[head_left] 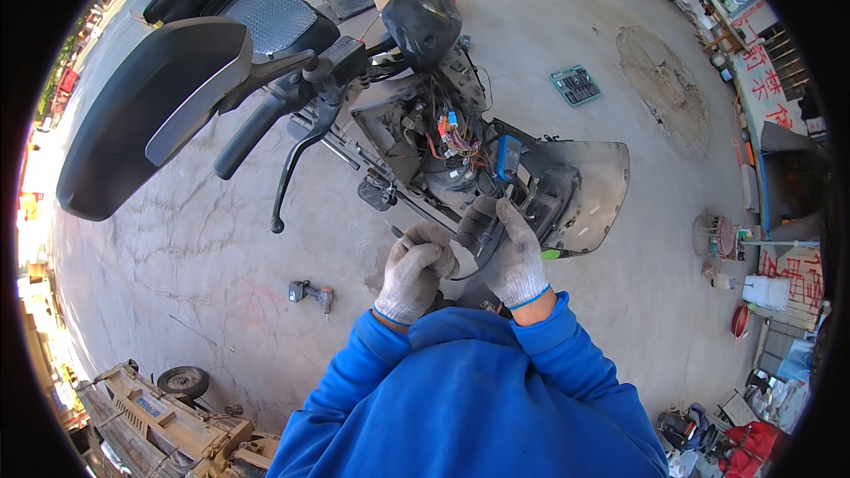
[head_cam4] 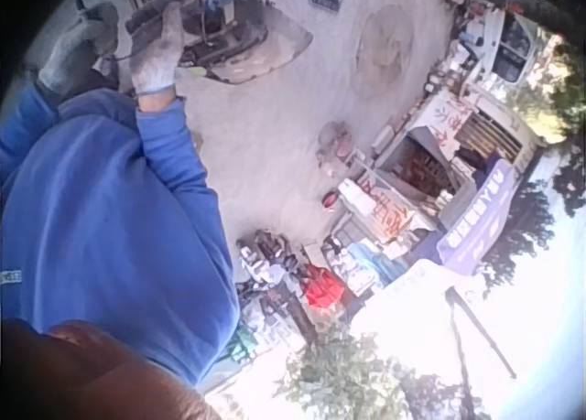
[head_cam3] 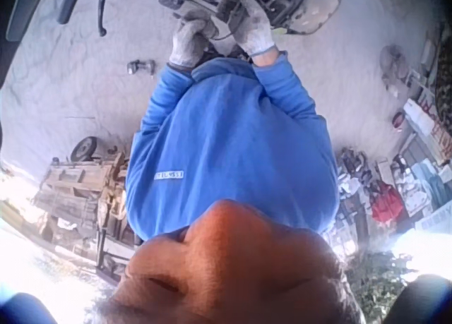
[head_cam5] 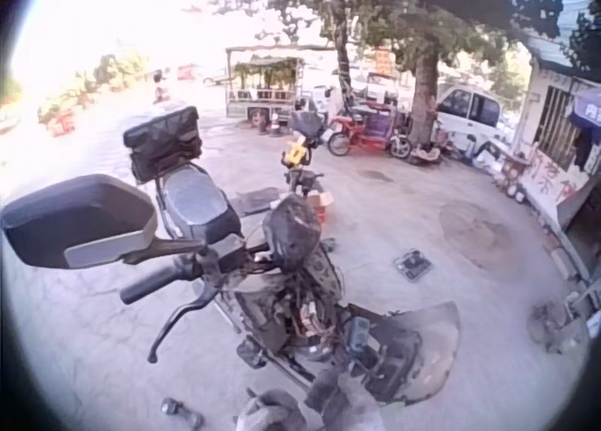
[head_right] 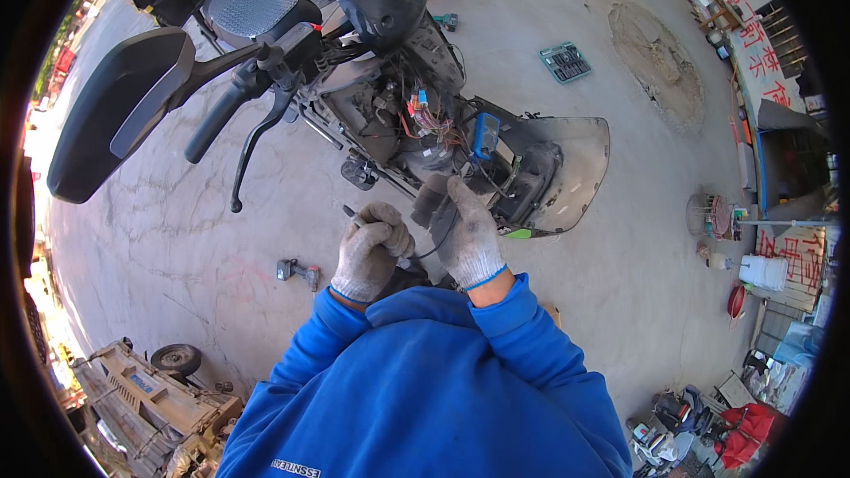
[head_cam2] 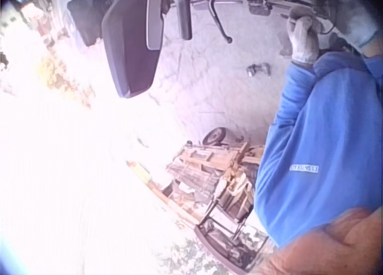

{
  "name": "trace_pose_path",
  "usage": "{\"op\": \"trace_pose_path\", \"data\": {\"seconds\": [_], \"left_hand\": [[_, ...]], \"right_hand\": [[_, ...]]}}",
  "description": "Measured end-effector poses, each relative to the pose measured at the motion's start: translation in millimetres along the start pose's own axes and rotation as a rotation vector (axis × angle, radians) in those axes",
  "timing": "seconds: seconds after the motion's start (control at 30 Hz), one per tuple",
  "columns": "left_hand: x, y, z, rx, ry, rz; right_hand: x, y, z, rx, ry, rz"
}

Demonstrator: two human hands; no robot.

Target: The person uses a multimeter to test the electric scooter's wiring and then uses pliers to strip and adjust wires in the exposed wiring harness under the seat. The scooter remains disassembled throughout the clip.

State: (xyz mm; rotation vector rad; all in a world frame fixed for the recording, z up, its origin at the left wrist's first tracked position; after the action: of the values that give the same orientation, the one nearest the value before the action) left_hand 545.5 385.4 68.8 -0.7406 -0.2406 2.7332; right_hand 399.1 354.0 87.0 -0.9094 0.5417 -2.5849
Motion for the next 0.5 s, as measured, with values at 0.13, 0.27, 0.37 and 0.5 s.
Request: {"op": "trace_pose_path", "data": {"seconds": [0.13, 0.27, 0.37, 0.5], "left_hand": [[-4.8, -4.8, 15.8, -0.059, 0.388, 0.004], [-18.4, -9.3, 18.6, -0.106, 0.648, 0.026], [-22.0, -9.8, 5.1, -0.208, 0.702, 0.09], [-38.1, -16.4, -9.2, -0.364, 0.641, 0.138]], "right_hand": [[-15.4, 4.2, 2.2, -0.04, -0.044, 0.002], [-28.1, 2.3, 12.2, -0.103, -0.008, 0.063], [-37.9, 3.0, 14.6, -0.105, -0.075, 0.058], [-37.1, -3.0, 17.4, 0.001, -0.41, 0.025]]}}
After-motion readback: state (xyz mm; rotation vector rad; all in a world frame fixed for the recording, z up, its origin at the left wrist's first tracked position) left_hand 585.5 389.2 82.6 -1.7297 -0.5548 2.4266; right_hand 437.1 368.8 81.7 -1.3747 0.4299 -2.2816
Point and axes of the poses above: each hand's wrist, its own y-axis towards the middle knuckle, its own z-axis out of the palm, x = y × z, the point moved 7 cm from there along y, towards the middle knuckle, and after that the axes turned 3 degrees about -y, right-handed, at the moved point
